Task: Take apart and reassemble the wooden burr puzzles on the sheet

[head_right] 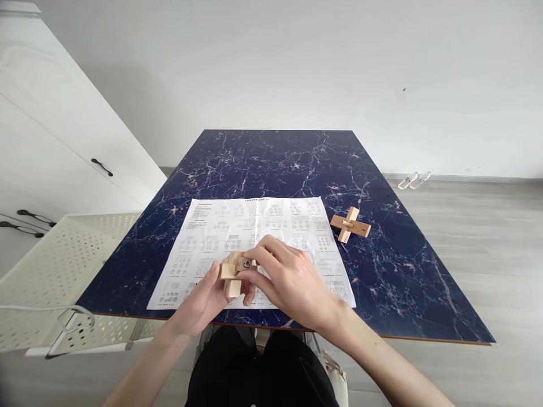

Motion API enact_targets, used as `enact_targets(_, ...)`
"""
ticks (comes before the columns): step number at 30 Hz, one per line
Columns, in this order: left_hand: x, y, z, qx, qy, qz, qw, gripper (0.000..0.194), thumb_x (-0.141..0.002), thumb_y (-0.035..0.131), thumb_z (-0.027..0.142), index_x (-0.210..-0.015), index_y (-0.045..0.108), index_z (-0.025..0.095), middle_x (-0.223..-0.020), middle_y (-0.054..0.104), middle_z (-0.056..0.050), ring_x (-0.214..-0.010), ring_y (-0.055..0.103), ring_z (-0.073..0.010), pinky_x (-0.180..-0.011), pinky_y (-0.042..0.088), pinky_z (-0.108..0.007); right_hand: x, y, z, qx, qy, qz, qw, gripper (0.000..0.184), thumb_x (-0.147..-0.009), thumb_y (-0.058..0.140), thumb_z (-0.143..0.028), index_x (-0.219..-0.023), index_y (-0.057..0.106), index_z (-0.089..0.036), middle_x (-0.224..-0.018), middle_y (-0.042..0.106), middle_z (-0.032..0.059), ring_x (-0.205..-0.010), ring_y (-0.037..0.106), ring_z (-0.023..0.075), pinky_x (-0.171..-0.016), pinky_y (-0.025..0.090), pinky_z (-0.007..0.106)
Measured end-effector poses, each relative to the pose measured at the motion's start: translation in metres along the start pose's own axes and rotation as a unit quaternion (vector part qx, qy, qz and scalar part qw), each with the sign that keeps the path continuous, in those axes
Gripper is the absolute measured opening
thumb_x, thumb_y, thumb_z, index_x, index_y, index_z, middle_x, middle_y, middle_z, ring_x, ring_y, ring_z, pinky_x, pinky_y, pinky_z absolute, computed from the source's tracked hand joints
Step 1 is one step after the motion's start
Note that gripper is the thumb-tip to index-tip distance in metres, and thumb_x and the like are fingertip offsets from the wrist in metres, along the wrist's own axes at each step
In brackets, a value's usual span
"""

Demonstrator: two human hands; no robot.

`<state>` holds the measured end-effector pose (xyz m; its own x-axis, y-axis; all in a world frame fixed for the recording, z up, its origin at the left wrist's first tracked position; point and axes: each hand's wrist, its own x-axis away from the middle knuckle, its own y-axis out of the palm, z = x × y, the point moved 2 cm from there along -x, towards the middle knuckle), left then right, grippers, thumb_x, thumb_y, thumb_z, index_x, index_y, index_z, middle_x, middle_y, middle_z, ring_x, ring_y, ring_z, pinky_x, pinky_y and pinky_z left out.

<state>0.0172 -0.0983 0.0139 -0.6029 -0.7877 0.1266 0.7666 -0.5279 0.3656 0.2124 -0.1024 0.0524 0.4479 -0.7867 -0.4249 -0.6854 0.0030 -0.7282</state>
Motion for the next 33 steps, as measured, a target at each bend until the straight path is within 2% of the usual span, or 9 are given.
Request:
enact_targets(6, -0.004, -0.007, 0.002, -0.041, -0.036, 0.042, 0.998, 0.066, -0.107, 0.033, 0.077, -0.098, 0.065, 0.020, -0.081, 0.063, -0.004, -0.068, 0.055, -0.0176, -0.071, 0.050, -0.034, -0.004, 0.011, 0.014, -0.039, -0.007, -0.032, 0.999, 0.024, -0.114, 0.056, -0.040, -0.117, 0.063, -0.018, -0.116, 0.066, 0.0115, -0.087, 0.067, 0.0201, -0.074, 0.057, 0.034)
enact_targets(10, -0.003, -0.014, 0.001, -0.106, -0.046, 0.137, 0.984, 0.058, -0.103, 0.050, 0.076, -0.094, 0.062, 0.020, -0.073, 0.057, 0.001, -0.063, 0.045, -0.0138, -0.062, 0.042, -0.028, -0.006, 0.019, 0.019, -0.033, -0.023, -0.024, 0.999, 0.029, -0.116, 0.052, -0.040, -0.102, 0.063, -0.018, -0.106, 0.068, 0.0104, -0.080, 0.064, 0.0189, -0.067, 0.054, 0.032)
enact_targets(14, -0.003, -0.025, 0.002, -0.028, -0.029, 0.212, 0.976, 0.060, -0.095, 0.063, 0.077, -0.080, 0.057, 0.020, -0.065, 0.037, 0.006, -0.057, 0.029, -0.0101, -0.053, 0.031, -0.024, -0.006, 0.017, 0.022, -0.106, -0.028, -0.018, 0.994, 0.025, -0.115, 0.054, -0.041, -0.111, 0.066, -0.019, -0.106, 0.070, 0.0086, -0.082, 0.067, 0.0185, -0.071, 0.055, 0.032)
enact_targets(17, -0.002, -0.035, 0.007, 0.017, 0.001, 0.264, 0.964, 0.063, -0.092, 0.069, 0.077, -0.073, 0.049, 0.020, -0.063, 0.027, 0.008, -0.056, 0.023, -0.0089, -0.052, 0.029, -0.023, -0.003, 0.017, 0.032, -0.121, 0.019, -0.019, 0.992, 0.024, -0.114, 0.057, -0.042, -0.118, 0.067, -0.021, -0.109, 0.072, 0.0086, -0.088, 0.071, 0.0200, -0.073, 0.057, 0.032)
enact_targets(19, 0.000, -0.041, 0.011, -0.005, 0.021, 0.288, 0.957, 0.061, -0.092, 0.072, 0.074, -0.075, 0.049, 0.020, -0.064, 0.030, 0.008, -0.057, 0.026, -0.0088, -0.053, 0.030, -0.023, 0.000, 0.022, 0.043, -0.050, 0.075, -0.032, 0.995, 0.021, -0.113, 0.059, -0.040, -0.112, 0.067, -0.021, -0.107, 0.072, 0.0077, -0.081, 0.071, 0.0197, -0.067, 0.055, 0.032)
enact_targets(23, 0.004, -0.044, 0.012, -0.071, 0.031, 0.276, 0.958, 0.054, -0.098, 0.066, 0.071, -0.085, 0.056, 0.020, -0.071, 0.045, 0.004, -0.059, 0.033, -0.0095, -0.055, 0.034, -0.025, 0.005, 0.036, 0.060, 0.136, 0.144, -0.060, 0.978, 0.015, -0.109, 0.065, -0.030, -0.100, 0.067, -0.019, -0.101, 0.072, 0.0074, -0.075, 0.070, 0.0222, -0.058, 0.050, 0.033)
enact_targets(26, 0.004, -0.041, 0.009, -0.083, 0.027, 0.259, 0.962, 0.051, -0.101, 0.063, 0.070, -0.091, 0.059, 0.019, -0.073, 0.049, 0.003, -0.059, 0.035, -0.0097, -0.055, 0.036, -0.026, 0.005, 0.040, 0.055, 0.169, 0.142, -0.018, 0.975, 0.015, -0.110, 0.060, -0.030, -0.106, 0.068, -0.018, -0.108, 0.073, 0.0132, -0.090, 0.073, 0.0292, -0.068, 0.056, 0.038)
enact_targets(29, 0.003, -0.035, 0.005, -0.094, 0.026, 0.245, 0.965, 0.051, -0.102, 0.060, 0.070, -0.091, 0.057, 0.020, -0.072, 0.050, 0.004, -0.057, 0.034, -0.0093, -0.054, 0.034, -0.026, 0.004, 0.041, 0.035, 0.058, 0.126, 0.033, 0.990, 0.023, -0.112, 0.058, -0.037, -0.125, 0.066, -0.020, -0.118, 0.073, 0.0154, -0.103, 0.073, 0.0301, -0.082, 0.060, 0.041)
enact_targets(33, 0.002, -0.025, 0.002, -0.155, 0.025, 0.231, 0.960, 0.052, -0.106, 0.050, 0.070, -0.089, 0.052, 0.022, -0.070, 0.047, 0.005, -0.057, 0.036, -0.0107, -0.055, 0.034, -0.027, -0.002, 0.049, 0.006, -0.129, 0.140, -0.018, 0.981, 0.016, -0.110, 0.063, -0.036, -0.116, 0.068, -0.023, -0.096, 0.075, 0.0050, -0.082, 0.071, 0.0208, -0.072, 0.056, 0.032)
